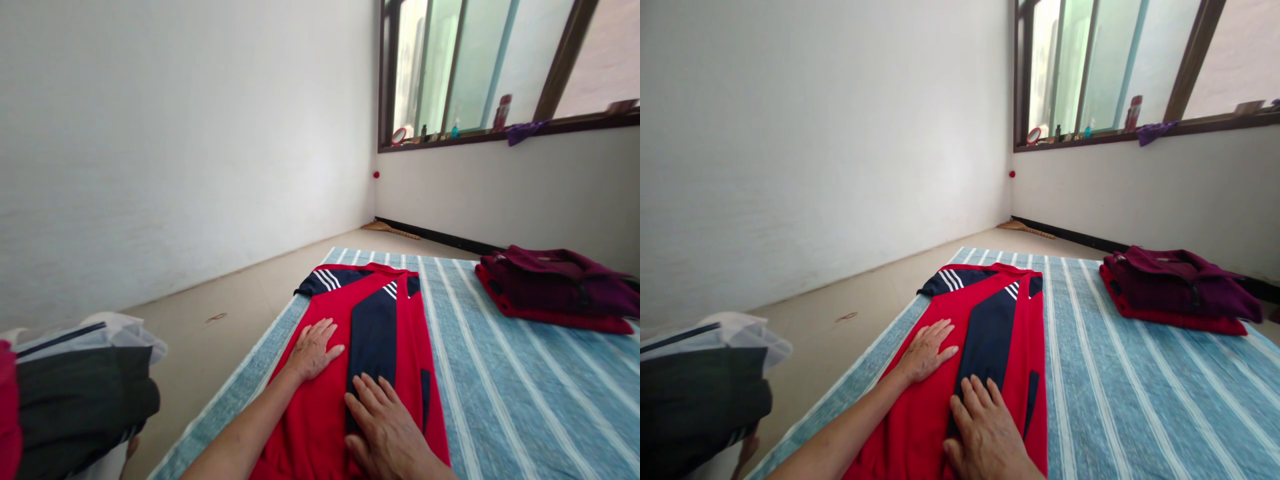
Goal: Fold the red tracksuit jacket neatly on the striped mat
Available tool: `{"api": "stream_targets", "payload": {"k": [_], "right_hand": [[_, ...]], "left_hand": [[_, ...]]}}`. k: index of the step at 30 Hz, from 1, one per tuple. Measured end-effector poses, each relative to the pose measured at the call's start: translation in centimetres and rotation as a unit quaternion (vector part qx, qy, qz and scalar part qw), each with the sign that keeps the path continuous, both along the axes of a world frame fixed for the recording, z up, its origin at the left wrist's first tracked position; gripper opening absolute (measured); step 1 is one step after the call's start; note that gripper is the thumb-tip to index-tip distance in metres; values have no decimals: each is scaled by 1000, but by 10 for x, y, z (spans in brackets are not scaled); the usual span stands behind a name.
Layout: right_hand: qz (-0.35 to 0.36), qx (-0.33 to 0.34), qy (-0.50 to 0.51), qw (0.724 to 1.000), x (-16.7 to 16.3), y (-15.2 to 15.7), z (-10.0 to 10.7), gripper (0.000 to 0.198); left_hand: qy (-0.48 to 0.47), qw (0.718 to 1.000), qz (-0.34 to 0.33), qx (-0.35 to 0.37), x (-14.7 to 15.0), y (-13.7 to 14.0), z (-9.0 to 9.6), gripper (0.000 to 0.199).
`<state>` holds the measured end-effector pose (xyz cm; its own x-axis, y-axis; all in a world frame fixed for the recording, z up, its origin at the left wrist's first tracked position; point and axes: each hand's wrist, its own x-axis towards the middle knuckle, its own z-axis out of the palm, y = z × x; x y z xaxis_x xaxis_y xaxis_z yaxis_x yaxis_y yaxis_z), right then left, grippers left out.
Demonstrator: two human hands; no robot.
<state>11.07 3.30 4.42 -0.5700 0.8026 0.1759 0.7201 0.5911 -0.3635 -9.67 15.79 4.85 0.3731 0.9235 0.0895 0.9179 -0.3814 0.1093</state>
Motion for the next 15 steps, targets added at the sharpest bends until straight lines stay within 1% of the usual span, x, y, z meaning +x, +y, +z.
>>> {"api": "stream_targets", "payload": {"k": [9, 15], "right_hand": [[0, -3, 1, 1000, 0, 1, 2, 52], [1, 7, 4, 1000, 0, 1, -1, 51]], "left_hand": [[-1, 1000, 2, -4, 1, -1, 2, 58], [-2, 1000, -1, 0, -1, 1, -2, 58]]}}
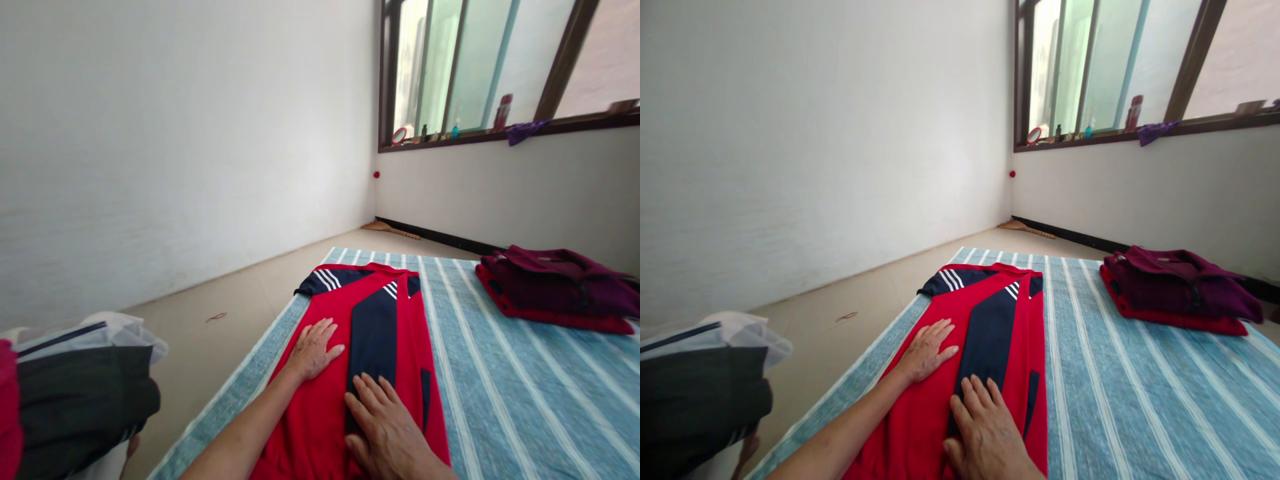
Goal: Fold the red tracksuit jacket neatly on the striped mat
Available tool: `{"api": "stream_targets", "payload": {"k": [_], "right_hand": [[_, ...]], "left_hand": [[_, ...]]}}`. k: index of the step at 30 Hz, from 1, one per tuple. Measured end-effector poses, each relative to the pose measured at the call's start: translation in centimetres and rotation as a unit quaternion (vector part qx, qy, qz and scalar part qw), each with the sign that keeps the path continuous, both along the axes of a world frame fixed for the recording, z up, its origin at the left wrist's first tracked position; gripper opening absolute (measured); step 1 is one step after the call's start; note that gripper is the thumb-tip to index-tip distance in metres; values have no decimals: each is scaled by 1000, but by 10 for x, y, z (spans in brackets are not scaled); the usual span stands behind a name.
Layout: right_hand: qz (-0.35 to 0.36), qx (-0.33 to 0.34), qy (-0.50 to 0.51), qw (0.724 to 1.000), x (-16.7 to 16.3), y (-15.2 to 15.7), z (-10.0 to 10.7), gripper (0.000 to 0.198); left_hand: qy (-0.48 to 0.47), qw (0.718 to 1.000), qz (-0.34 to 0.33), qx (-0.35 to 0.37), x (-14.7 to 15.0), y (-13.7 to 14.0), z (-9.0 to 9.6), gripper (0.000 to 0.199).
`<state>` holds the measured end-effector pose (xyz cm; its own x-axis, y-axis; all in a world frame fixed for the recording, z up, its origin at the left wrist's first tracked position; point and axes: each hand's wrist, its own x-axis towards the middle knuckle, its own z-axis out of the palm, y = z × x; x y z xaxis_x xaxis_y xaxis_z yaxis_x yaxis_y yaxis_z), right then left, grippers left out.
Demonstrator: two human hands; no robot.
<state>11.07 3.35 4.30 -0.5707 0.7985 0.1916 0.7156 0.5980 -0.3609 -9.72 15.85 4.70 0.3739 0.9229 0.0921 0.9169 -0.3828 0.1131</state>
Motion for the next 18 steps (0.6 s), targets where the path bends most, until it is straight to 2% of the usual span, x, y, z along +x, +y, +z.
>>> {"api": "stream_targets", "payload": {"k": [18], "right_hand": [[2, -6, -4, 1000, 0, 2, 4, 53]], "left_hand": [[11, 1000, 1, -4, 1, -2, 2, 60]]}}
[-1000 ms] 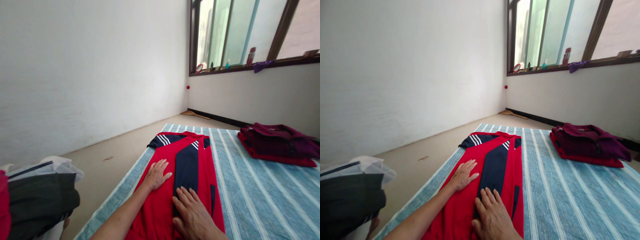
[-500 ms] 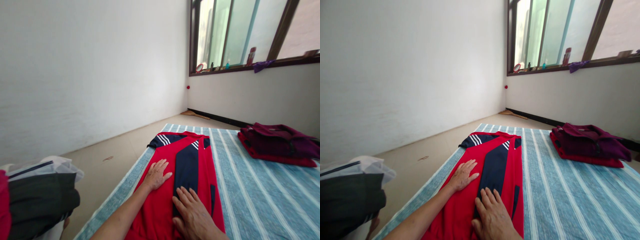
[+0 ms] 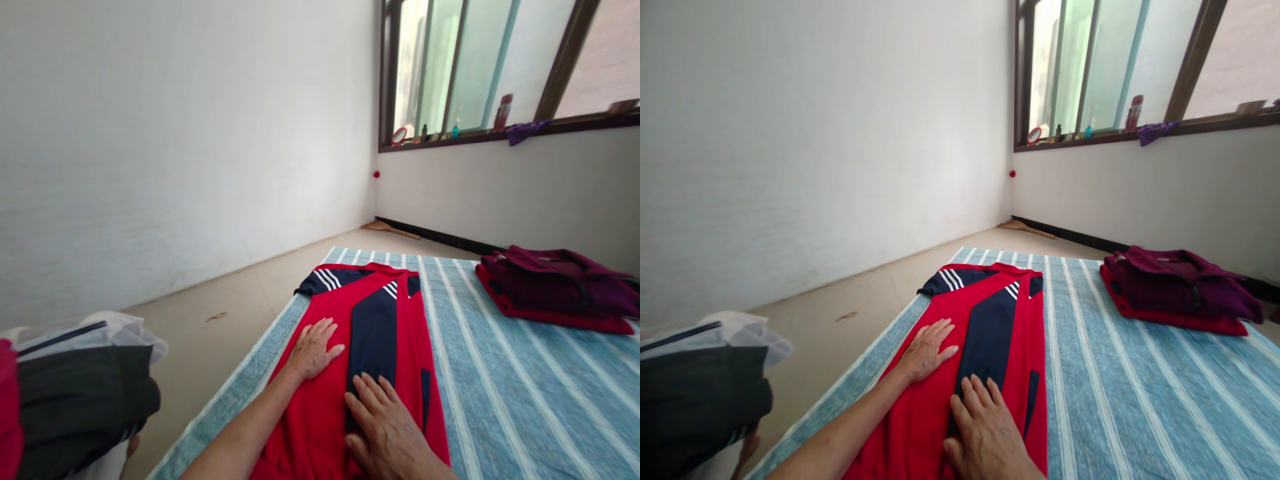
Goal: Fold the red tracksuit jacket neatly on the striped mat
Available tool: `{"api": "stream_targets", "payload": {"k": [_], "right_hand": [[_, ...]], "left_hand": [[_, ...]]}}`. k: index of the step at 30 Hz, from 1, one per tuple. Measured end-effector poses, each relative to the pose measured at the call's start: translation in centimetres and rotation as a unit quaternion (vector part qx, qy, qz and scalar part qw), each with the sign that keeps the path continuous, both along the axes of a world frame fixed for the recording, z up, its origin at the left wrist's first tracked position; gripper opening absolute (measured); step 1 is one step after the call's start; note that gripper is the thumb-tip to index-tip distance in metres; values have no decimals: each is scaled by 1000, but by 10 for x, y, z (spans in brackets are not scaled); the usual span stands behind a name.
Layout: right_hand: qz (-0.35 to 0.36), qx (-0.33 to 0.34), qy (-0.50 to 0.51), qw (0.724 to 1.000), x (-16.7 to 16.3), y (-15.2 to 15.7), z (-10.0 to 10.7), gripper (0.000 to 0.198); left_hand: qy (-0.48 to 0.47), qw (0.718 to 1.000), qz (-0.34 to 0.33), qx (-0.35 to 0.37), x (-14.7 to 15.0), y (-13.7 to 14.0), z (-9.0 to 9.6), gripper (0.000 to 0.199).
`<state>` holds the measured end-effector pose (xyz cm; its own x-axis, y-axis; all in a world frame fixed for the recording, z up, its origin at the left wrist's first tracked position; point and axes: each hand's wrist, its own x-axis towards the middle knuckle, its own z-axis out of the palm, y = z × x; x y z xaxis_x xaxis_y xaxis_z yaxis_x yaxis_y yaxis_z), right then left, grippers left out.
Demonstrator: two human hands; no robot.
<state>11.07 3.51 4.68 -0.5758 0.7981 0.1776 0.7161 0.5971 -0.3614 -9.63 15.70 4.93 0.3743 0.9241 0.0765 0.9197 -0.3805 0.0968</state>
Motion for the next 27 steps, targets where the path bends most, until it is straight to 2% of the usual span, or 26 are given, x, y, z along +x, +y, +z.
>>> {"api": "stream_targets", "payload": {"k": [11, 27], "right_hand": [[2, 2, 4, 1000, 0, 1, -8, 53], [-1, 15, 2, 1000, 0, 1, -5, 55]], "left_hand": [[-1, 1000, 2, 0, 1, 0, 1, 59], [-2, 1000, 3, -1, 1, 0, 2, 58]]}}
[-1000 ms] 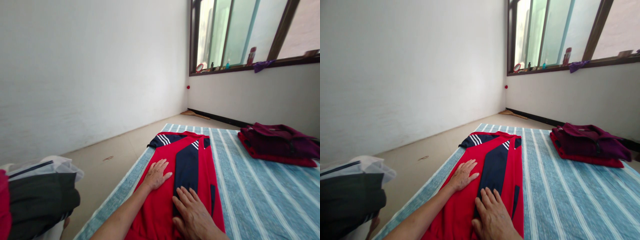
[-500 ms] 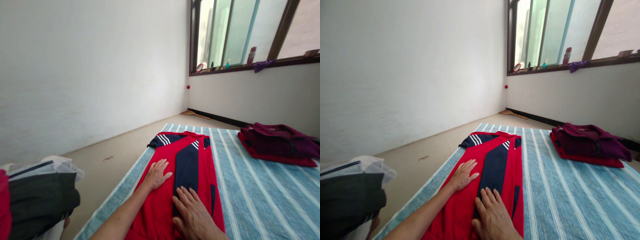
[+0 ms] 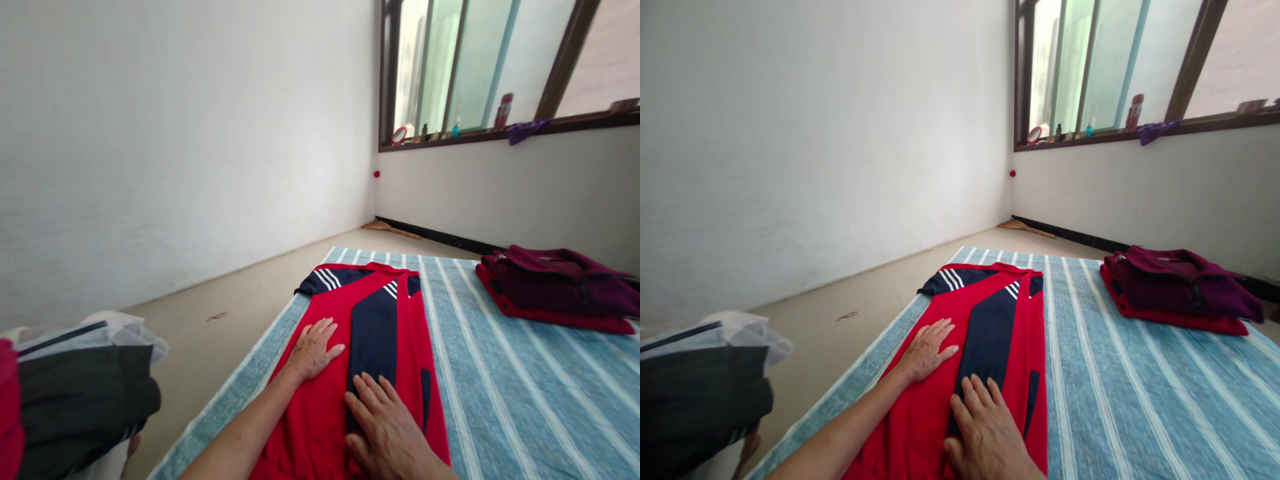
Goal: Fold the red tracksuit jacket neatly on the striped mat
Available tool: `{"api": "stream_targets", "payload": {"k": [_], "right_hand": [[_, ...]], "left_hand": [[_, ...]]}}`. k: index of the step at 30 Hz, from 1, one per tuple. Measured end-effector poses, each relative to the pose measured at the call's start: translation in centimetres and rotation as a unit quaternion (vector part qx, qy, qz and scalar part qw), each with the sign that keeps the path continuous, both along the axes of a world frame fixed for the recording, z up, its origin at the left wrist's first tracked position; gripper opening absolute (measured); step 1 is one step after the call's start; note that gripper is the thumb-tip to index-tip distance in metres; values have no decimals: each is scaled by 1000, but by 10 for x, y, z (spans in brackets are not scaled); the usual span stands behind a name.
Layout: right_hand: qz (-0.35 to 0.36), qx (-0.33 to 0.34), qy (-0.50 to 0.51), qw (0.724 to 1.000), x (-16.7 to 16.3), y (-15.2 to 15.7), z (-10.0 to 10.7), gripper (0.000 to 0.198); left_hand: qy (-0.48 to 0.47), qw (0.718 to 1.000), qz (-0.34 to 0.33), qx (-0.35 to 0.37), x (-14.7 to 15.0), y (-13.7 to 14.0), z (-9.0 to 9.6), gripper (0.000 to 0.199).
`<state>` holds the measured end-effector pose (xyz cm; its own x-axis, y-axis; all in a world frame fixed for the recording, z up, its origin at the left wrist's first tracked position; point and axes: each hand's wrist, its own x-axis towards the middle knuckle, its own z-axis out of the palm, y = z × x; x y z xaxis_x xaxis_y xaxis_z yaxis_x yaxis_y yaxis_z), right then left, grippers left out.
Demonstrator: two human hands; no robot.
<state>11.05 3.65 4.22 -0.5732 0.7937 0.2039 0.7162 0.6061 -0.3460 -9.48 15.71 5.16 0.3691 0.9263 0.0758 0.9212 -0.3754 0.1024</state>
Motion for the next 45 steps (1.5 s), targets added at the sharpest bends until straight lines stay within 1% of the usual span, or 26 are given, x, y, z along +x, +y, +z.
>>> {"api": "stream_targets", "payload": {"k": [11, 22, 26, 31, 45], "right_hand": [[-2, 9, -2, 1000, 0, 0, -2, 53], [2, -2, 4, 1000, 0, -3, -1, 53], [-2, 3, 6, 1000, 0, -3, -1, 52], [-5, 14, 6, 1000, 0, -3, -1, 49], [-6, 15, 6, 1000, 0, -3, 0, 48]], "left_hand": [[-4, 1000, -2, 2, -2, 0, -3, 58], [-5, 1000, -4, 7, -2, 1, -4, 58], [-7, 1000, -5, 9, -3, 2, -5, 57], [-6, 1000, -4, 8, -2, 1, -4, 58], [-9, 1000, -4, 5, -1, 0, -2, 58]]}}
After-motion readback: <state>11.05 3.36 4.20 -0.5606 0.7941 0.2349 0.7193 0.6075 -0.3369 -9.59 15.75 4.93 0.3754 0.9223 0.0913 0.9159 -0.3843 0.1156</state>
